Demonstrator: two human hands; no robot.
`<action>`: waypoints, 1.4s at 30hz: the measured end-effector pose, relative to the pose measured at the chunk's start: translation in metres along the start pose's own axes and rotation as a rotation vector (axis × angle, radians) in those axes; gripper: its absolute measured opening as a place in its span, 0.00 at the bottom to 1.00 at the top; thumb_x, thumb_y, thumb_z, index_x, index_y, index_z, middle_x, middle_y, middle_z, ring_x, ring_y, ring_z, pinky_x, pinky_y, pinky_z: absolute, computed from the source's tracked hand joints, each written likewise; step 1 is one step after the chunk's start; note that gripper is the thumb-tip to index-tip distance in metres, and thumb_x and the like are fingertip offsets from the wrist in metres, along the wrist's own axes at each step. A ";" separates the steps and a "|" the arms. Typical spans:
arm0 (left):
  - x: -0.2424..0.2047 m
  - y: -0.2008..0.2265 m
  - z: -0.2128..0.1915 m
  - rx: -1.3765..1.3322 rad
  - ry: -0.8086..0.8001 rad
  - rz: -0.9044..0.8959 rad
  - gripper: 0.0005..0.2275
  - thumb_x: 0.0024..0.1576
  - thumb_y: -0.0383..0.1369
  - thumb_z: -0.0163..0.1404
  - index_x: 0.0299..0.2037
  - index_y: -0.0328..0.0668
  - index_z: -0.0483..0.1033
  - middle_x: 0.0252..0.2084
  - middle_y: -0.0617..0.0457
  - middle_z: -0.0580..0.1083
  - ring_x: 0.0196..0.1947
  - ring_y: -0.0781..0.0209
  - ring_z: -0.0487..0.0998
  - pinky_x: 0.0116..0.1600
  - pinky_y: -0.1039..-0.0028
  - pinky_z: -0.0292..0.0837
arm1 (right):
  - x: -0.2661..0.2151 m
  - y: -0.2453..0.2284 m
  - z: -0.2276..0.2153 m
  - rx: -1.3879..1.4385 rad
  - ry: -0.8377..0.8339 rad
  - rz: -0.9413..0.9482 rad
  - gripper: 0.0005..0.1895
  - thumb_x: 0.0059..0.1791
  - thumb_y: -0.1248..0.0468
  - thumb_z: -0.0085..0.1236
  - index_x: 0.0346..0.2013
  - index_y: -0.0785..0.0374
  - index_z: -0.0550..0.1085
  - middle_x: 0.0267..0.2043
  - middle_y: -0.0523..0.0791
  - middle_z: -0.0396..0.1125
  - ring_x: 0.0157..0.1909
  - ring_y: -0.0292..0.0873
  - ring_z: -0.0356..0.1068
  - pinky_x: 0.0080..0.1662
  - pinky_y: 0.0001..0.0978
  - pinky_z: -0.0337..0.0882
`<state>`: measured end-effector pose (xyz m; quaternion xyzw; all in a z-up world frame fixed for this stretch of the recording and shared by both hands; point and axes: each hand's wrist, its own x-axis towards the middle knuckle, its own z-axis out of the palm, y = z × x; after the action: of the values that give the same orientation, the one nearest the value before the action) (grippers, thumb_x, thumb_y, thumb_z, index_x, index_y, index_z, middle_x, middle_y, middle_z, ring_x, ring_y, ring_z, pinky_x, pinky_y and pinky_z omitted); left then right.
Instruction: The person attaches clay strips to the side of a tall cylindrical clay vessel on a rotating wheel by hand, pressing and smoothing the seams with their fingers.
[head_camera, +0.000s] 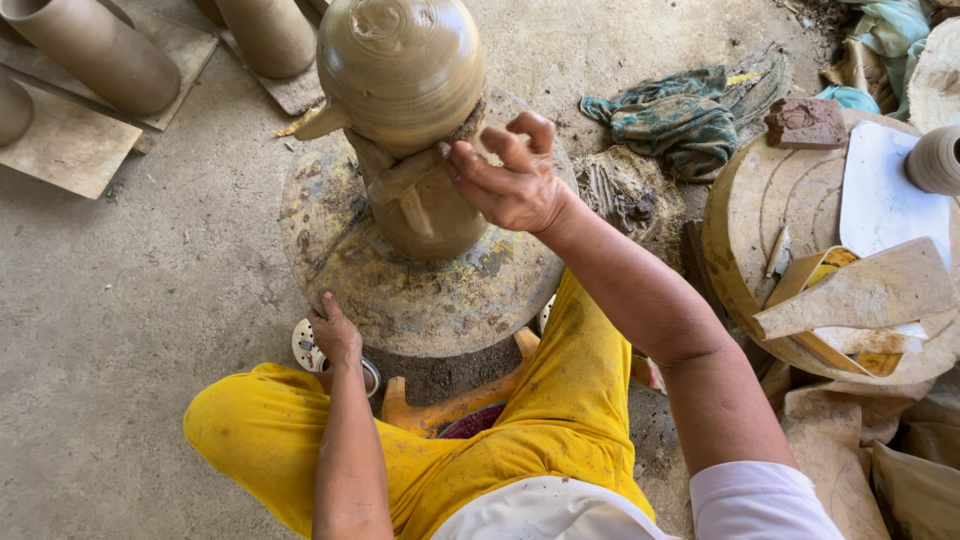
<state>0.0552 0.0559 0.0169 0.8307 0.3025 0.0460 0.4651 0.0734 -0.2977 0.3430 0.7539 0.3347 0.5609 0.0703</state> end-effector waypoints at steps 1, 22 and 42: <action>-0.001 0.002 -0.001 0.010 -0.011 -0.008 0.31 0.64 0.57 0.39 0.59 0.32 0.68 0.51 0.32 0.76 0.50 0.33 0.77 0.56 0.50 0.68 | 0.000 -0.006 0.008 -0.021 0.025 -0.005 0.07 0.51 0.54 0.72 0.43 0.43 0.85 0.49 0.30 0.67 0.56 0.37 0.59 0.54 0.40 0.55; 0.004 -0.008 -0.004 -0.009 0.021 0.035 0.29 0.65 0.55 0.42 0.58 0.32 0.70 0.52 0.35 0.76 0.50 0.35 0.76 0.56 0.52 0.67 | -0.004 -0.071 0.047 0.593 0.282 0.959 0.55 0.51 0.45 0.71 0.79 0.56 0.44 0.79 0.54 0.43 0.80 0.52 0.49 0.78 0.48 0.57; 0.000 0.005 -0.006 -0.064 0.011 -0.006 0.27 0.64 0.55 0.42 0.56 0.34 0.71 0.45 0.40 0.78 0.46 0.41 0.78 0.53 0.56 0.69 | -0.005 -0.071 0.053 0.503 0.262 0.932 0.59 0.48 0.39 0.69 0.79 0.46 0.39 0.81 0.46 0.35 0.82 0.48 0.39 0.79 0.48 0.49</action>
<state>0.0552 0.0580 0.0241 0.8142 0.3061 0.0589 0.4898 0.0899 -0.2315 0.2855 0.7399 0.0949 0.5245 -0.4104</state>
